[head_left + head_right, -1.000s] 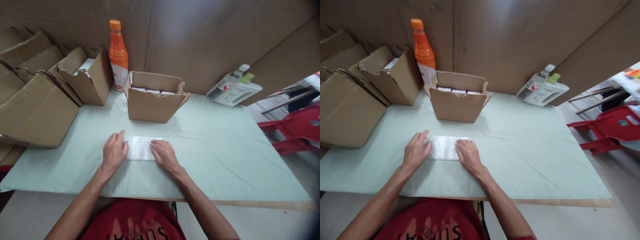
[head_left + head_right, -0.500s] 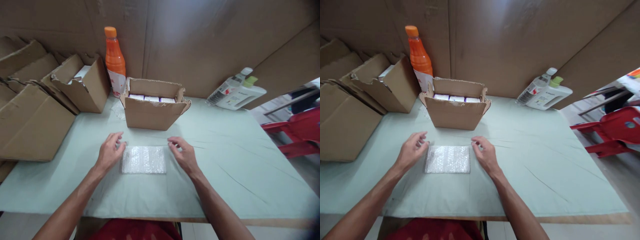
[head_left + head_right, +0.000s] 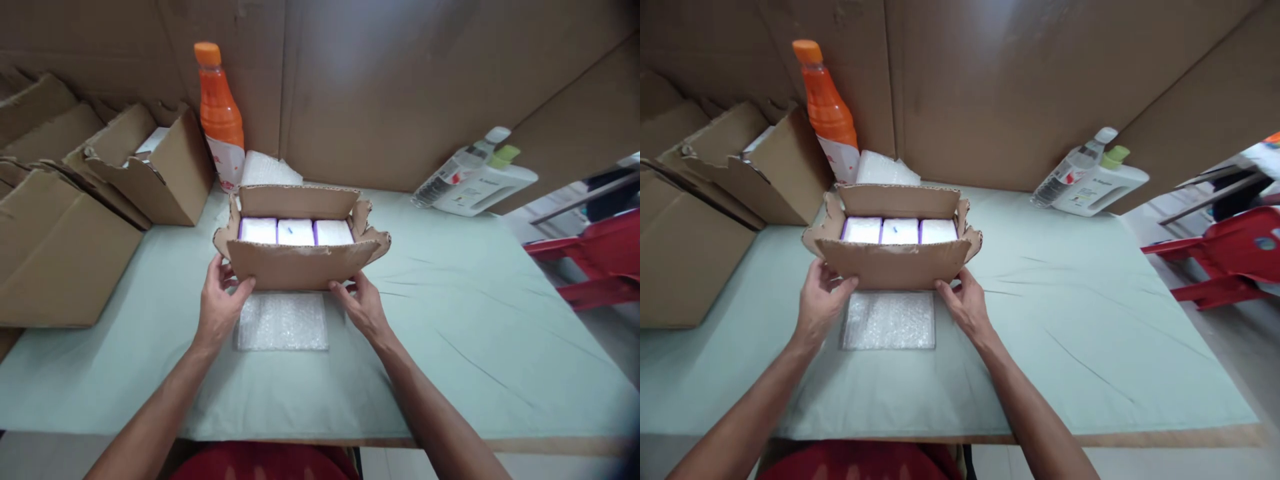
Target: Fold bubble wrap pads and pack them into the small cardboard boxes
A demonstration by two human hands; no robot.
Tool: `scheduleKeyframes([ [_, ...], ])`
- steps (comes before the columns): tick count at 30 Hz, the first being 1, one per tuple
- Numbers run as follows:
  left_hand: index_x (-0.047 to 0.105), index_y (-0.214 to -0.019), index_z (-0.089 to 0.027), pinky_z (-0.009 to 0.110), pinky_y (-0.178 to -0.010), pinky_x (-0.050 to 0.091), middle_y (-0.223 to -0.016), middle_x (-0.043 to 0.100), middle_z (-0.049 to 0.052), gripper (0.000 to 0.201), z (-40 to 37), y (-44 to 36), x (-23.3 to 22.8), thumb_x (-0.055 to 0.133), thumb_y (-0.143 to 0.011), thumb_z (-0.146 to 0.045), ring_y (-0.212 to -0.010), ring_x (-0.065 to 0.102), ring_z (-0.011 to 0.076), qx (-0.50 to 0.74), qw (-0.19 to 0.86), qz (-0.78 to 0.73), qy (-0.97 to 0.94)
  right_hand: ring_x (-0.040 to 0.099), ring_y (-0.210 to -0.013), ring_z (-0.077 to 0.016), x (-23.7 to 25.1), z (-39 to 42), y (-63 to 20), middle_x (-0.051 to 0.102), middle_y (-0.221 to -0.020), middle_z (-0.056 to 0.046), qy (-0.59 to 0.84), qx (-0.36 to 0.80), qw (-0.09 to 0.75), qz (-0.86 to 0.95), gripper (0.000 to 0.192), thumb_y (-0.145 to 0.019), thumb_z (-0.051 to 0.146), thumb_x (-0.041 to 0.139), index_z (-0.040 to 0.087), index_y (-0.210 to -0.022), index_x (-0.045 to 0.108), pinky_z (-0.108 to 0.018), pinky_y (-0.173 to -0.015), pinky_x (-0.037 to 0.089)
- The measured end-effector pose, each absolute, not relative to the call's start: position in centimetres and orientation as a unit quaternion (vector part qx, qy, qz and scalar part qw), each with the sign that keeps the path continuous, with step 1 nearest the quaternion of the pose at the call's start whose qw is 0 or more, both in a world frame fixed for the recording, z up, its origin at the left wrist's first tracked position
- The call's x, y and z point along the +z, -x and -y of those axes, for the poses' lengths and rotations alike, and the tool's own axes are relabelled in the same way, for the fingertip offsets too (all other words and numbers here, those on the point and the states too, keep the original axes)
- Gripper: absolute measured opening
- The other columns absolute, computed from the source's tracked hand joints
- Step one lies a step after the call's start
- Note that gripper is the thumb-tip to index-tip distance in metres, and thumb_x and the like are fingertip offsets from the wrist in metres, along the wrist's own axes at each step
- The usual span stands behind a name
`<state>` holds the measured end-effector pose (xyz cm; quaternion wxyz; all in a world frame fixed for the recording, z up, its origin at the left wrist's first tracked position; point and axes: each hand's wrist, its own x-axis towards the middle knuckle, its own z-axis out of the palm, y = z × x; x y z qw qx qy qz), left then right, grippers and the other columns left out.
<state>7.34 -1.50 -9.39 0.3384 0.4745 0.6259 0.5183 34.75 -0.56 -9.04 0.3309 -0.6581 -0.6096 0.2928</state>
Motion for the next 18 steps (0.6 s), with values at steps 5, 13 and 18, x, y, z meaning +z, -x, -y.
scheduleKeyframes([
  [5, 0.044, -0.144, -0.019, 0.035, -0.088, 0.055, -0.117, 0.067, 0.011, 0.074, 5.2, -5.3, -9.9, 0.07, -0.081, -0.045, -0.103, 0.067, 0.021, 0.5, 0.33, -0.639, -0.482, 0.062, -0.066, -0.0184, -9.2, 4.3, -35.6, 0.073, -0.095, -0.008, 0.646, 0.284, 0.33, 0.627, 0.042, -0.086, 0.052, 0.053, 0.017, -0.107, 0.065, -0.031, -0.063, 0.049],
  [13, 0.069, -0.078, -0.021, 0.048, -0.089, 0.049, -0.086, 0.065, 0.011, 0.022, 8.2, -4.9, -10.9, 0.067, -0.076, -0.043, -0.092, 0.061, 0.0318, 0.239, 0.141, -0.715, -0.642, 0.065, -0.083, -0.027, -9.9, 7.5, -33.1, 0.071, -0.083, -0.01, 0.652, 0.154, 0.151, 0.727, 0.03, -0.09, 0.046, 0.056, 0.019, -0.081, 0.065, -0.036, -0.074, 0.046],
  [18, 0.057, -0.069, -0.022, 0.039, -0.081, 0.049, -0.081, 0.064, 0.007, 0.008, 9.2, -6.9, -11.3, 0.057, -0.077, -0.027, -0.083, 0.061, 0.0253, 0.293, 0.146, -0.686, -0.65, 0.063, -0.068, -0.0224, -10.5, 8.8, -31.1, 0.067, -0.072, -0.005, 0.649, 0.163, 0.189, 0.718, 0.016, -0.088, 0.036, 0.057, 0.02, -0.085, 0.061, -0.032, -0.065, 0.046],
])
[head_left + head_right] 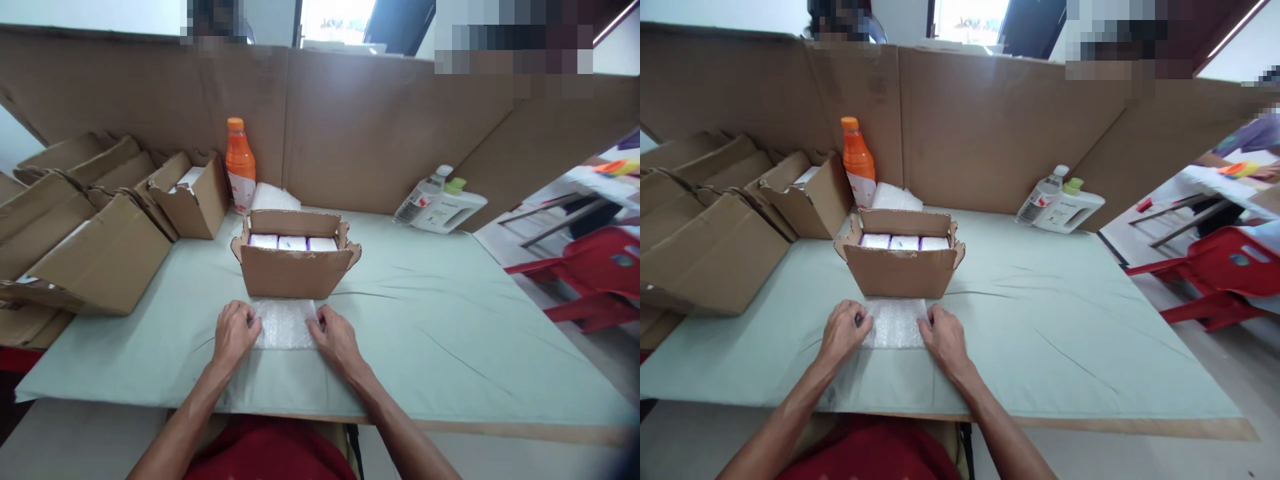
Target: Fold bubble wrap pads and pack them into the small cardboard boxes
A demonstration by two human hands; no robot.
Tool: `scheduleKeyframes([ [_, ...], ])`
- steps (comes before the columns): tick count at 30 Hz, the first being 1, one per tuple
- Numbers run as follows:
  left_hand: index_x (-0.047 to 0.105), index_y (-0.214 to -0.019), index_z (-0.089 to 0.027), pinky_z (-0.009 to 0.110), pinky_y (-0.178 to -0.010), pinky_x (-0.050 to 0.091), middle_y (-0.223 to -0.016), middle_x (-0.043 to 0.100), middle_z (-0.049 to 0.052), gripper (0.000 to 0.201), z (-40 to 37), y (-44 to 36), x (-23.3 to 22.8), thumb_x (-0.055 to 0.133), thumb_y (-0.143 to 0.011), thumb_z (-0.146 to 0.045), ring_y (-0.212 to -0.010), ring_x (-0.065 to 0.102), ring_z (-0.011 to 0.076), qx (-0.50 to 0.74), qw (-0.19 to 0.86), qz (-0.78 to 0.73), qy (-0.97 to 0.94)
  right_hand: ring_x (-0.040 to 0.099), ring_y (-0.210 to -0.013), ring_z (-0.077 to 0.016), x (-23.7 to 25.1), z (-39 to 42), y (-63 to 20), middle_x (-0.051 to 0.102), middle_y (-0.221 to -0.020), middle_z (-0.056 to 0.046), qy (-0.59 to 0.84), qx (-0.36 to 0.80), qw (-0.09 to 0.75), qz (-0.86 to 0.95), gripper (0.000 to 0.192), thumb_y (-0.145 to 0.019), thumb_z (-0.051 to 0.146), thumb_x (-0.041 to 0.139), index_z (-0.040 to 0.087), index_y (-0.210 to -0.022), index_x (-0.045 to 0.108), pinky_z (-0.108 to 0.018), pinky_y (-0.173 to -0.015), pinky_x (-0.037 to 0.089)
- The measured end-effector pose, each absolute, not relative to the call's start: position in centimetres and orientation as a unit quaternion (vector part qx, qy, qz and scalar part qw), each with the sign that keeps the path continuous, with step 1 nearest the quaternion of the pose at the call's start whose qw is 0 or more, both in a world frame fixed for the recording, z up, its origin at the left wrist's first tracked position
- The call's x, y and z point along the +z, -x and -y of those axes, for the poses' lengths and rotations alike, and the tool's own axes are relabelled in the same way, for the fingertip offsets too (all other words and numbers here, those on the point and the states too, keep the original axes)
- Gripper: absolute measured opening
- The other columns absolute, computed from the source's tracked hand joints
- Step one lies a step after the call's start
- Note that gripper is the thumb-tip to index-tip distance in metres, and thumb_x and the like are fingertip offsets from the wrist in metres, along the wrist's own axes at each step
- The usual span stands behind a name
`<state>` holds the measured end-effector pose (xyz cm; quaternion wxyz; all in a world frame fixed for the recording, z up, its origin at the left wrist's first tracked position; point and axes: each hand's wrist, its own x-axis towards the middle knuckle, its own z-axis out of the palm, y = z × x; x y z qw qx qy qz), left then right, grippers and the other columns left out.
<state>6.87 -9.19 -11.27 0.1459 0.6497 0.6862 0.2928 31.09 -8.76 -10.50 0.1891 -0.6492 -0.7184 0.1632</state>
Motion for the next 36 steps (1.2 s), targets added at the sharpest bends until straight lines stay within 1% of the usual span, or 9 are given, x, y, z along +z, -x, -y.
scheduleKeyframes([
  [6, 0.054, -0.079, -0.022, 0.024, -0.06, 0.047, -0.066, 0.061, -0.003, 0.018, 12.1, -6.7, -11.1, 0.051, -0.09, -0.037, -0.059, 0.06, 0.0134, 0.363, 0.204, -0.654, -0.632, 0.061, -0.06, -0.0151, -10.3, 11.1, -32.3, 0.066, -0.078, 0.001, 0.581, 0.242, 0.332, 0.703, 0.054, -0.091, 0.031, 0.053, 0.017, -0.142, 0.046, -0.027, -0.061, 0.051],
  [9, 0.059, -0.08, -0.021, 0.023, -0.063, 0.05, -0.067, 0.063, -0.003, 0.02, 12.3, -6.0, -8.3, 0.056, -0.09, -0.039, -0.062, 0.062, 0.013, 0.437, 0.167, -0.627, -0.623, 0.06, -0.062, -0.0136, -7.3, 11.4, -32.2, 0.063, -0.077, 0.002, 0.522, 0.168, 0.376, 0.747, 0.054, -0.094, 0.028, 0.055, 0.02, -0.147, 0.045, -0.026, -0.064, 0.054],
  [12, 0.062, -0.082, -0.02, 0.023, -0.067, 0.051, -0.07, 0.065, -0.003, 0.016, 10.8, -5.4, -2.6, 0.063, -0.088, -0.035, -0.063, 0.062, 0.0119, 0.503, 0.042, -0.582, -0.637, 0.059, -0.064, -0.0129, -2.2, 10.3, -32.0, 0.065, -0.079, 0.002, 0.453, 0.07, 0.448, 0.768, 0.051, -0.096, 0.025, 0.058, 0.025, -0.147, 0.049, -0.026, -0.067, 0.055],
  [17, 0.063, -0.102, -0.021, 0.024, -0.073, 0.052, -0.081, 0.067, -0.002, 0.017, 4.9, -5.6, 7.4, 0.066, -0.087, -0.029, -0.07, 0.064, 0.0124, 0.55, -0.087, -0.511, -0.655, 0.062, -0.072, -0.0134, 6.2, 4.3, -32.5, 0.074, -0.107, -0.002, 0.415, -0.025, 0.53, 0.74, 0.04, -0.094, 0.028, 0.062, 0.03, -0.134, 0.061, -0.03, -0.075, 0.058],
  [21, 0.061, -0.119, -0.02, 0.032, -0.074, 0.052, -0.084, 0.071, 0.002, 0.034, -1.1, -6.8, 10.0, 0.062, -0.086, -0.022, -0.074, 0.067, 0.0192, 0.341, -0.057, -0.576, -0.741, 0.064, -0.076, -0.0143, 8.6, -1.9, -33.4, 0.076, -0.1, -0.003, 0.462, 0.032, 0.394, 0.794, 0.028, -0.092, 0.023, 0.055, 0.022, -0.112, 0.075, -0.028, -0.073, 0.052],
  [25, 0.061, -0.123, -0.019, 0.037, -0.074, 0.051, -0.094, 0.075, 0.01, 0.037, -5.1, -7.9, 8.5, 0.054, -0.086, -0.018, -0.09, 0.071, 0.0296, 0.051, -0.024, -0.602, -0.796, 0.066, -0.078, -0.0171, 8.7, -5.5, -33.4, 0.076, -0.084, -0.002, 0.516, 0.062, 0.074, 0.851, 0.032, -0.085, 0.014, 0.056, 0.025, -0.106, 0.078, -0.028, -0.07, 0.044],
  [28, 0.062, -0.124, -0.02, 0.037, -0.076, 0.05, -0.106, 0.075, 0.013, 0.041, -6.6, -8.5, 7.1, 0.051, -0.084, -0.017, -0.098, 0.07, 0.0316, -0.045, -0.005, -0.564, -0.824, 0.068, -0.086, -0.0207, 8.9, -6.6, -32.2, 0.076, -0.086, -0.003, 0.481, 0.048, -0.1, 0.87, 0.035, -0.08, 0.009, 0.057, 0.027, -0.101, 0.079, -0.028, -0.068, 0.04],
  [33, 0.067, -0.115, -0.022, 0.034, -0.073, 0.049, -0.106, 0.075, 0.013, 0.037, -7.3, -9.4, 7.0, 0.056, -0.079, -0.02, -0.096, 0.07, 0.0308, -0.146, 0.025, -0.533, -0.833, 0.068, -0.082, -0.0225, 9.3, -7.3, -30.1, 0.076, -0.089, -0.008, 0.467, 0.061, -0.213, 0.856, 0.027, -0.078, 0.012, 0.062, 0.022, -0.096, 0.079, -0.029, -0.062, 0.037],
  [36, 0.068, -0.105, -0.02, 0.034, -0.073, 0.048, -0.099, 0.075, 0.013, 0.028, -6.9, -9.1, 8.4, 0.058, -0.08, -0.027, -0.092, 0.069, 0.0304, -0.145, 0.01, -0.542, -0.828, 0.067, -0.081, -0.0219, 10.6, -6.7, -30.6, 0.076, -0.09, -0.007, 0.463, 0.068, -0.208, 0.859, 0.025, -0.081, 0.019, 0.065, 0.023, -0.101, 0.079, -0.029, -0.063, 0.037],
])
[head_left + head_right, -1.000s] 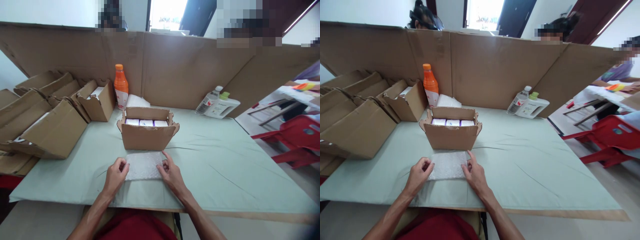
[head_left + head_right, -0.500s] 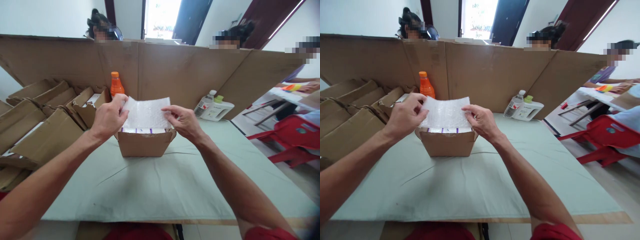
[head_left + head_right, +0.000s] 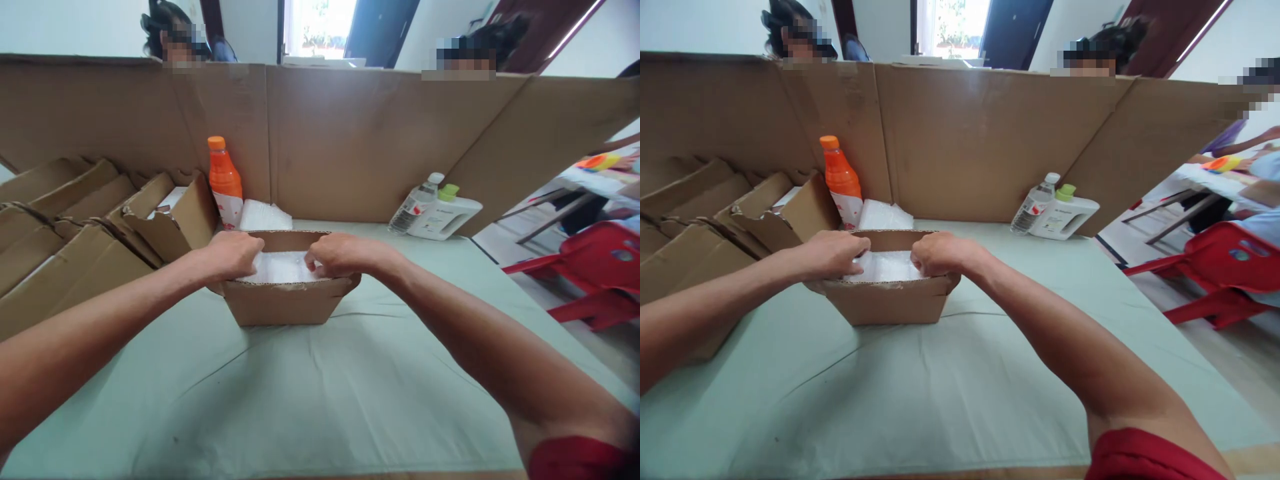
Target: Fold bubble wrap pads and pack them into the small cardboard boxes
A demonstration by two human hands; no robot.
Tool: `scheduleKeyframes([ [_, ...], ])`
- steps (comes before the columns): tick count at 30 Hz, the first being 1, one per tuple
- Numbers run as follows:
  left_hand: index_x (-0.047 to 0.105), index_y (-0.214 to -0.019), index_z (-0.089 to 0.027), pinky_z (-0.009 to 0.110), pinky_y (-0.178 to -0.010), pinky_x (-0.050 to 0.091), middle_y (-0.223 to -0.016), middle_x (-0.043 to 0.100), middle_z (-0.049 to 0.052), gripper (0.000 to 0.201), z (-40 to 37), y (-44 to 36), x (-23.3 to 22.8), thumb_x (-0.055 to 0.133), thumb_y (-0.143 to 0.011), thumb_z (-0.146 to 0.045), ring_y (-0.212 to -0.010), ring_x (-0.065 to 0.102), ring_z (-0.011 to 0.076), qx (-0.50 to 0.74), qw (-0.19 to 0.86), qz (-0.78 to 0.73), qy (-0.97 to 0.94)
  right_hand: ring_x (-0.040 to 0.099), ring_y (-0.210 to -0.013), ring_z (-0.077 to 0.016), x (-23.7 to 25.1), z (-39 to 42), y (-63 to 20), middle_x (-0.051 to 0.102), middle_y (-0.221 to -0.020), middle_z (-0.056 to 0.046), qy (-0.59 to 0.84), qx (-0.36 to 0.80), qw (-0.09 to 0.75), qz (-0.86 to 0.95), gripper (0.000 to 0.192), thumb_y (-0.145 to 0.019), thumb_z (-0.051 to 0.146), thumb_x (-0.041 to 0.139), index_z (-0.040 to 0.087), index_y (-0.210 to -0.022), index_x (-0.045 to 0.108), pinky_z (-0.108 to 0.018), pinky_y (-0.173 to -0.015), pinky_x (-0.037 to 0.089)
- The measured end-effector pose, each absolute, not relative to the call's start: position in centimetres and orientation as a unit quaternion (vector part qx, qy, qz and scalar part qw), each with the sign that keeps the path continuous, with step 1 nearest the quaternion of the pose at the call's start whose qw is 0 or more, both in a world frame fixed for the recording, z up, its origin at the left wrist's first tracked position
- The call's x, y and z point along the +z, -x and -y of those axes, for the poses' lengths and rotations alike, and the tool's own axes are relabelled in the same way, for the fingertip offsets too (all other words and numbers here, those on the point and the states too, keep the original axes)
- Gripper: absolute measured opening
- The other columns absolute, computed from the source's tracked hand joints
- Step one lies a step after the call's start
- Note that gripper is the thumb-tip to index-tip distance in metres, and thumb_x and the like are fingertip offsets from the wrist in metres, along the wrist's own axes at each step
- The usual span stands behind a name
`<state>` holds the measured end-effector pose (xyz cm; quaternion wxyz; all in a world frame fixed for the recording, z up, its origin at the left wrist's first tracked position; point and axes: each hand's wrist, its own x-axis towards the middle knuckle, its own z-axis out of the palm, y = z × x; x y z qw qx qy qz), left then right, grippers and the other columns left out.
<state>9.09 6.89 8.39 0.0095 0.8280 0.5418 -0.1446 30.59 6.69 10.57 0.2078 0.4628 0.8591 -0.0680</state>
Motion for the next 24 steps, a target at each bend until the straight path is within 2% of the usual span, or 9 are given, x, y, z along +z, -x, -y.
scheduleKeyframes([
  [3, 0.068, -0.104, -0.021, 0.035, -0.073, 0.047, -0.09, 0.073, 0.01, 0.031, -6.4, -8.4, 9.5, 0.056, -0.084, -0.04, -0.084, 0.067, 0.0284, -0.066, -0.009, -0.573, -0.817, 0.064, -0.074, -0.0188, 12.3, -5.6, -31.6, 0.075, -0.087, -0.003, -0.47, -0.053, 0.122, -0.872, 0.024, -0.087, 0.023, 0.061, 0.026, -0.104, 0.077, -0.028, -0.063, 0.035],
  [5, 0.068, -0.105, -0.022, 0.033, -0.072, 0.045, -0.087, 0.073, 0.006, 0.031, -6.6, -8.3, 9.2, 0.051, -0.086, -0.04, -0.08, 0.066, 0.0243, 0.004, 0.041, -0.555, -0.831, 0.061, -0.068, -0.0162, 12.8, -5.3, -31.5, 0.074, -0.081, -0.002, -0.467, -0.056, 0.076, -0.879, 0.026, -0.091, 0.02, 0.052, 0.025, -0.098, 0.076, -0.028, -0.062, 0.033],
  [8, 0.072, -0.099, -0.021, 0.03, -0.069, 0.044, -0.089, 0.074, 0.006, 0.029, -7.7, -8.9, 7.6, 0.05, -0.082, -0.031, -0.077, 0.064, 0.0203, -0.011, 0.157, -0.501, -0.851, 0.059, -0.066, -0.0154, 11.8, -6.1, -30.2, 0.074, -0.081, -0.005, -0.45, -0.092, 0.115, -0.881, 0.027, -0.087, 0.011, 0.049, 0.019, -0.088, 0.075, -0.027, -0.061, 0.034],
  [11, 0.075, -0.093, -0.019, 0.029, -0.067, 0.045, -0.087, 0.075, 0.006, 0.028, -8.4, -9.3, 6.9, 0.052, -0.078, -0.027, -0.075, 0.064, 0.0195, -0.065, 0.195, -0.482, -0.852, 0.061, -0.071, -0.0165, 10.6, -7.0, -29.6, 0.076, -0.085, -0.007, -0.429, -0.127, 0.157, -0.881, 0.025, -0.083, 0.009, 0.051, 0.016, -0.085, 0.076, -0.027, -0.062, 0.036],
  [13, 0.075, -0.098, -0.021, 0.027, -0.067, 0.046, -0.087, 0.076, 0.004, 0.03, -7.7, -8.5, 7.9, 0.052, -0.082, -0.031, -0.075, 0.065, 0.0182, -0.023, 0.218, -0.469, -0.855, 0.065, -0.079, -0.0168, 10.4, -6.4, -30.8, 0.077, -0.093, -0.005, -0.411, -0.156, 0.08, -0.895, 0.028, -0.086, 0.012, 0.051, 0.019, -0.094, 0.077, -0.026, -0.068, 0.041],
  [16, 0.074, -0.102, -0.023, 0.027, -0.07, 0.05, -0.093, 0.076, 0.002, 0.03, -4.5, -5.7, 9.4, 0.053, -0.088, -0.04, -0.081, 0.066, 0.0172, 0.182, 0.203, -0.504, -0.819, 0.068, -0.092, -0.0194, 9.9, -3.3, -35.0, 0.077, -0.105, -0.004, -0.463, -0.136, -0.172, -0.859, 0.028, -0.094, 0.025, 0.049, 0.022, -0.103, 0.075, -0.028, -0.077, 0.048],
  [18, 0.073, -0.103, -0.025, 0.029, -0.074, 0.052, -0.095, 0.076, 0.001, 0.029, -1.4, -3.5, 8.4, 0.059, -0.088, -0.045, -0.083, 0.067, 0.0178, 0.325, 0.167, -0.57, -0.736, 0.069, -0.094, -0.022, 7.9, -0.7, -38.3, 0.077, -0.103, -0.006, -0.537, -0.102, -0.309, -0.778, 0.027, -0.095, 0.034, 0.05, 0.021, -0.1, 0.075, -0.032, -0.079, 0.052],
  [21, 0.067, -0.117, -0.025, 0.036, -0.084, 0.057, -0.108, 0.074, 0.006, 0.041, 2.6, -1.5, 2.5, 0.066, -0.084, -0.048, -0.096, 0.069, 0.0219, 0.474, 0.187, -0.618, -0.598, 0.071, -0.094, -0.0254, 2.2, 2.4, -41.3, 0.076, -0.106, -0.009, -0.589, -0.156, -0.362, -0.705, 0.033, -0.088, 0.041, 0.062, 0.023, -0.114, 0.07, -0.039, -0.079, 0.056],
  [24, 0.043, -0.147, -0.027, 0.043, -0.097, 0.056, -0.152, 0.05, 0.014, 0.08, 4.5, -2.2, -4.8, 0.075, -0.076, -0.047, -0.128, 0.059, 0.0292, 0.503, 0.303, -0.6, -0.543, 0.067, -0.114, -0.0307, -3.6, 3.3, -40.3, 0.063, -0.138, -0.014, -0.566, -0.268, -0.356, -0.693, 0.07, -0.078, 0.045, 0.073, 0.026, -0.142, 0.051, -0.044, -0.083, 0.059],
])
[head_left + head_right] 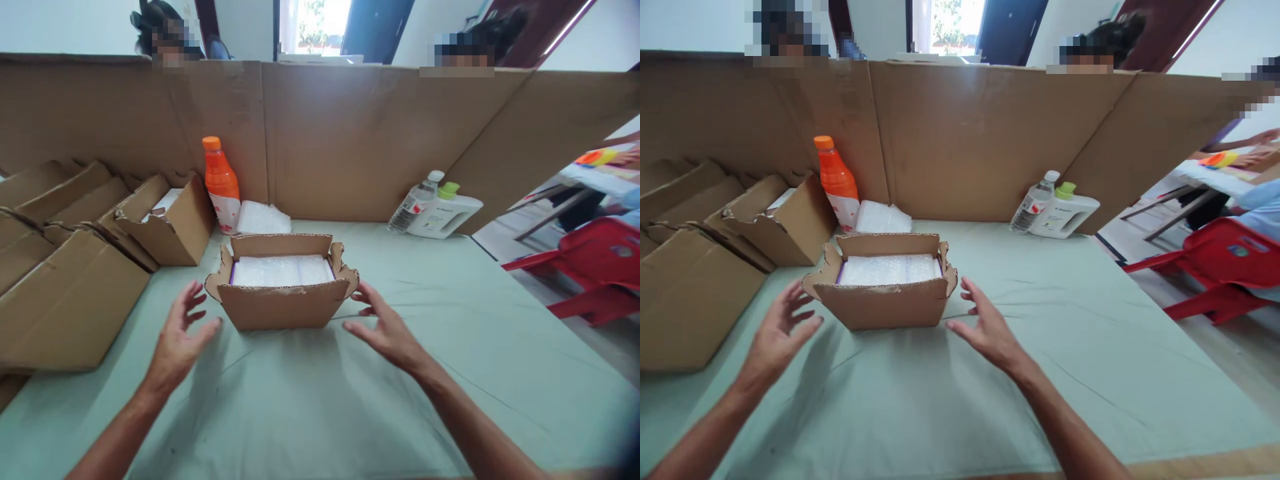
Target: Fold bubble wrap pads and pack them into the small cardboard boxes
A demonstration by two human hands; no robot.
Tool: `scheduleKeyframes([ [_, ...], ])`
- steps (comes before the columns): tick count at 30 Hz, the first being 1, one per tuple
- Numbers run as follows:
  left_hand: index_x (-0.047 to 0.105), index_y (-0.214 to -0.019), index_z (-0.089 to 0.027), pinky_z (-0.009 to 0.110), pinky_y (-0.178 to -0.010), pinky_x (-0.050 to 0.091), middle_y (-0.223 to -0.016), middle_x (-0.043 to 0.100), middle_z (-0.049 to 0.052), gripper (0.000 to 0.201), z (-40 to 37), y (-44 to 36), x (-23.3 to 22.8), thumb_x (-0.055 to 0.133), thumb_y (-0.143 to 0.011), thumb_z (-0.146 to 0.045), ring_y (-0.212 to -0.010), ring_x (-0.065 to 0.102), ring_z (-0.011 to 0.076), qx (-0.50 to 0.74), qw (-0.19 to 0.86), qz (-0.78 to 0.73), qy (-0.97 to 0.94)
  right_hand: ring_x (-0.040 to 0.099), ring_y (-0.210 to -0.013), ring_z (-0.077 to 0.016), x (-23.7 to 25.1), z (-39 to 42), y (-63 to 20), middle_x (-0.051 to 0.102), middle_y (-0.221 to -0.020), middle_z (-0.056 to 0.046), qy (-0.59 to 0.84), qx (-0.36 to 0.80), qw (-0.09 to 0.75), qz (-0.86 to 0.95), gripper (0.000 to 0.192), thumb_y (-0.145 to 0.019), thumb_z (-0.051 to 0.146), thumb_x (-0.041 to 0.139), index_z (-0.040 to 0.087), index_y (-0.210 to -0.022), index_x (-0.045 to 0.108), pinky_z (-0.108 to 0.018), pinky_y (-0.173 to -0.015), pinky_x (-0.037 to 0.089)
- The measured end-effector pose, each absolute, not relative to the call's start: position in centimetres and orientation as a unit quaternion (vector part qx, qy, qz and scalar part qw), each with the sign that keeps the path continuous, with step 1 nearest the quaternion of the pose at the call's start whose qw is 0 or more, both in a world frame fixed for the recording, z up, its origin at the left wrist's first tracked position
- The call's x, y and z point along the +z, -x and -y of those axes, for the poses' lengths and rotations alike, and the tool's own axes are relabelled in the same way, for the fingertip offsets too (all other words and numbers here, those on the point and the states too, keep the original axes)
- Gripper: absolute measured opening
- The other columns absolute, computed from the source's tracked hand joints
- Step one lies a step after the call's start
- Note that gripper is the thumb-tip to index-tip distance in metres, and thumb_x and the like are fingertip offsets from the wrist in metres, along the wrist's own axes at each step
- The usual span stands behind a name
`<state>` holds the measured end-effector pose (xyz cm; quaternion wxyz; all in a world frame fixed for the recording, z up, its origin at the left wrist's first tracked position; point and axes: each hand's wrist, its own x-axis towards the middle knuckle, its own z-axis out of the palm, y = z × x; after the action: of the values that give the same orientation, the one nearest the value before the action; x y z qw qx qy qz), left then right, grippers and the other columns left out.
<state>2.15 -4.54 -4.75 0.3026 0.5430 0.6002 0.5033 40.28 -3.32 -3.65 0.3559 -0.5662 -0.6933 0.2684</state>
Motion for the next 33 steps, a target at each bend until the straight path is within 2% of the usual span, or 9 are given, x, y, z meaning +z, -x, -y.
scheduleKeyframes([
  [2, 0.037, -0.149, -0.027, 0.043, -0.103, 0.053, -0.158, 0.042, 0.014, 0.087, 4.3, -3.4, -7.5, 0.076, -0.075, -0.046, -0.138, 0.05, 0.0296, 0.522, 0.351, -0.581, -0.517, 0.064, -0.118, -0.0319, -5.7, 2.7, -37.9, 0.06, -0.14, -0.015, 0.556, 0.307, 0.348, 0.69, 0.073, -0.078, 0.047, 0.072, 0.024, -0.143, 0.048, -0.046, -0.088, 0.058],
  [6, 0.051, -0.128, -0.017, 0.041, -0.101, 0.053, -0.132, 0.062, 0.015, 0.067, 1.2, -4.8, -6.5, 0.075, -0.073, -0.046, -0.124, 0.06, 0.028, 0.524, 0.384, -0.563, -0.511, 0.068, -0.1, -0.03, -4.7, 0.3, -32.9, 0.069, -0.123, -0.016, 0.588, 0.287, 0.311, 0.689, 0.064, -0.082, 0.041, 0.066, 0.018, -0.139, 0.048, -0.045, -0.087, 0.056],
  [9, 0.054, -0.12, -0.015, 0.039, -0.1, 0.053, -0.122, 0.067, 0.014, 0.062, -0.8, -5.9, -4.1, 0.077, -0.069, -0.043, -0.116, 0.063, 0.0264, 0.538, 0.377, -0.539, -0.527, 0.068, -0.098, -0.0299, -2.7, 0.1, -32.2, 0.07, -0.122, -0.015, 0.62, 0.232, 0.304, 0.685, 0.062, -0.081, 0.038, 0.064, 0.018, -0.138, 0.048, -0.043, -0.085, 0.055],
  [15, 0.052, -0.136, -0.021, 0.038, -0.094, 0.057, -0.131, 0.065, 0.01, 0.066, 2.6, -10.3, -4.3, 0.075, -0.075, -0.036, -0.117, 0.064, 0.0255, 0.475, 0.479, -0.454, -0.581, 0.069, -0.078, -0.0328, -3.9, 9.0, -37.2, 0.072, -0.088, -0.012, 0.718, 0.122, 0.346, 0.591, 0.043, -0.082, 0.053, 0.062, 0.02, -0.11, 0.06, -0.047, -0.069, 0.057],
  [18, 0.054, -0.135, -0.021, 0.041, -0.098, 0.057, -0.131, 0.066, 0.01, 0.064, 5.5, -9.3, -5.8, 0.076, -0.078, -0.04, -0.114, 0.067, 0.0263, 0.449, 0.492, -0.472, -0.578, 0.071, -0.085, -0.0359, -6.2, 14.6, -38.1, 0.072, -0.092, -0.012, 0.707, 0.121, 0.35, 0.602, 0.042, -0.084, 0.057, 0.064, 0.025, -0.111, 0.063, -0.051, -0.075, 0.06],
  [21, 0.06, -0.126, -0.02, 0.044, -0.1, 0.057, -0.127, 0.067, 0.011, 0.056, 7.1, -6.7, -6.8, 0.075, -0.078, -0.045, -0.112, 0.068, 0.028, 0.444, 0.464, -0.507, -0.575, 0.065, -0.12, -0.0395, -8.2, 17.0, -38.7, 0.067, -0.129, -0.013, 0.655, 0.153, 0.364, 0.644, 0.069, -0.082, 0.059, 0.069, 0.031, -0.143, 0.049, -0.057, -0.097, 0.056],
  [24, 0.057, -0.127, -0.022, 0.046, -0.098, 0.059, -0.13, 0.064, 0.012, 0.057, 8.1, -5.4, -7.1, 0.074, -0.079, -0.048, -0.11, 0.069, 0.0274, 0.443, 0.425, -0.546, -0.57, 0.04, -0.147, -0.0401, -9.3, 16.0, -40.2, 0.039, -0.161, -0.013, 0.611, 0.197, 0.381, 0.666, 0.109, -0.076, 0.061, 0.077, 0.033, -0.162, 0.018, -0.06, -0.116, 0.041],
  [27, 0.051, -0.133, -0.026, 0.044, -0.092, 0.062, -0.133, 0.061, 0.012, 0.063, 9.2, -5.6, -7.6, 0.072, -0.08, -0.052, -0.107, 0.071, 0.0263, 0.444, 0.43, -0.569, -0.542, 0.028, -0.152, -0.0402, -9.8, 13.5, -41.0, 0.023, -0.168, -0.014, 0.57, 0.27, 0.393, 0.669, 0.134, -0.065, 0.067, 0.083, 0.03, -0.165, 0.001, -0.058, -0.121, 0.034],
  [33, 0.053, -0.13, -0.028, 0.043, -0.097, 0.059, -0.131, 0.062, 0.009, 0.057, 7.9, -7.9, -8.9, 0.071, -0.082, -0.054, -0.121, 0.065, 0.0281, 0.461, 0.417, -0.572, -0.535, 0.028, -0.153, -0.0369, -10.8, 10.6, -40.7, 0.028, -0.166, -0.016, 0.524, 0.289, 0.44, 0.669, 0.143, -0.056, 0.064, 0.09, 0.026, -0.164, 0.005, -0.05, -0.125, 0.026],
])
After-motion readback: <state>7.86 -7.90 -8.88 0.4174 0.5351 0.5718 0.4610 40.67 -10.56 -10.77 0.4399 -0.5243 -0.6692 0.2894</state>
